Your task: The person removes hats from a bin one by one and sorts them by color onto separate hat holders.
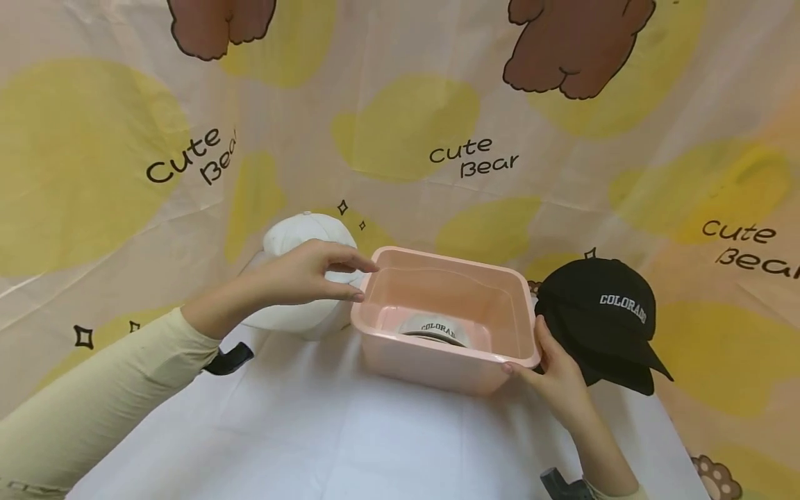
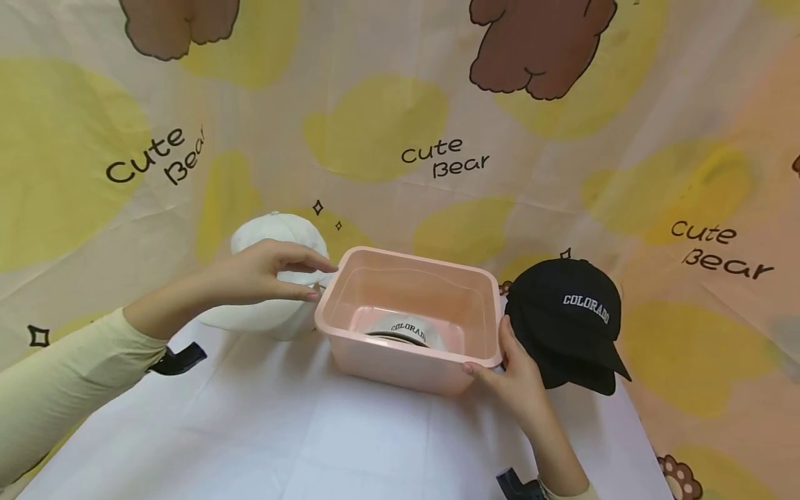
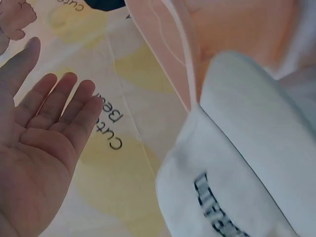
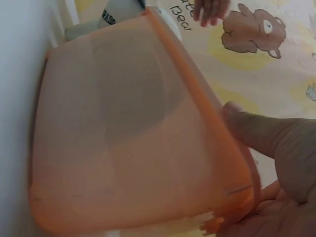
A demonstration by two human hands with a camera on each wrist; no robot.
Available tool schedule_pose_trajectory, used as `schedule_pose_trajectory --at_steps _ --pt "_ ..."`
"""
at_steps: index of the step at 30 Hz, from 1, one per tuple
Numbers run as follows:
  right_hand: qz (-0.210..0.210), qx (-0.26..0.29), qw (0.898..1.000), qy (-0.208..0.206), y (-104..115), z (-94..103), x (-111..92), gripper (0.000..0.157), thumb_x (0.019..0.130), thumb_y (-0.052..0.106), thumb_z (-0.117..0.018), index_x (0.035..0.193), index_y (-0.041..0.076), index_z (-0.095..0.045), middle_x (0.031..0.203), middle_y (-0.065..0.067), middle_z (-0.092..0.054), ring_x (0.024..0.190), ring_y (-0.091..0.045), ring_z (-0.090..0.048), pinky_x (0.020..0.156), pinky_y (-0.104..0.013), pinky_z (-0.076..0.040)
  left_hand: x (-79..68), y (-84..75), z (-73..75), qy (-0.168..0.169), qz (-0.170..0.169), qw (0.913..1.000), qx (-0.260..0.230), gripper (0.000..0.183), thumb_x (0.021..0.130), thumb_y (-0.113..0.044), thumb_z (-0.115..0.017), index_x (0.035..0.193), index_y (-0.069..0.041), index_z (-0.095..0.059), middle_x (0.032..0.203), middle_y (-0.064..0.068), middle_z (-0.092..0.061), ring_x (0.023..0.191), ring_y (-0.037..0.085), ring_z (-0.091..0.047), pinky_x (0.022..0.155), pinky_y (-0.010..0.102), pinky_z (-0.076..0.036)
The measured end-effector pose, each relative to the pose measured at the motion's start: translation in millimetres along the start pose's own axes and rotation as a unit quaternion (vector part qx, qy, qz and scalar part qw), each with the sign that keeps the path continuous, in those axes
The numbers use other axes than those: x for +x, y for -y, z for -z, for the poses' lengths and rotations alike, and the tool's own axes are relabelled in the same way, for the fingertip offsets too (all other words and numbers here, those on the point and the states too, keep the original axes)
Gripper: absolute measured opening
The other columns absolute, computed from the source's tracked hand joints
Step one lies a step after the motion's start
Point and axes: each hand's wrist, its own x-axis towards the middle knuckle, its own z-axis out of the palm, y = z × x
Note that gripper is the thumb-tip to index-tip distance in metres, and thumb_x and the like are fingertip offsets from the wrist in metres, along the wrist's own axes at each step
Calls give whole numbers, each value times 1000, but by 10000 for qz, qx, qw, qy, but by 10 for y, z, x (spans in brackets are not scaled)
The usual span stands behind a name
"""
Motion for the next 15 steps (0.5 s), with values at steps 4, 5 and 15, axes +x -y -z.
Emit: schedule_pose_trajectory --at_steps 4,5,15 --pt "-22 26 10000 -42 -55 -52 7 119 80 30 -90 164 5 -10 170 -20 -10 151 -43 -26 109 -14 -30 261 -66 -95 378 88 9988 -303 42 89 -26 -83 128 -19 -71 128 -4 -71 127 21 -63 112 38 -50" --pt "-33 13 10000 -44 -60 -57 9 119 80 31 -90 164 5 -10 170 -19 -10 152 -43 -25 110 -15 -30 319 -72 -120 457 105 9983 -349 42 88 -26 -83 128 -19 -71 128 -4 -70 128 21 -62 113 37 -50" --pt "-114 -560 9982 204 80 18 102 124 79 42 -89 163 2 -7 168 -24 -13 151 -45 -27 115 -61 -36 723 -96 -366 1018 -20 9944 -293 43 89 -21 -83 129 -11 -70 129 1 -71 125 22 -63 110 34 -51"
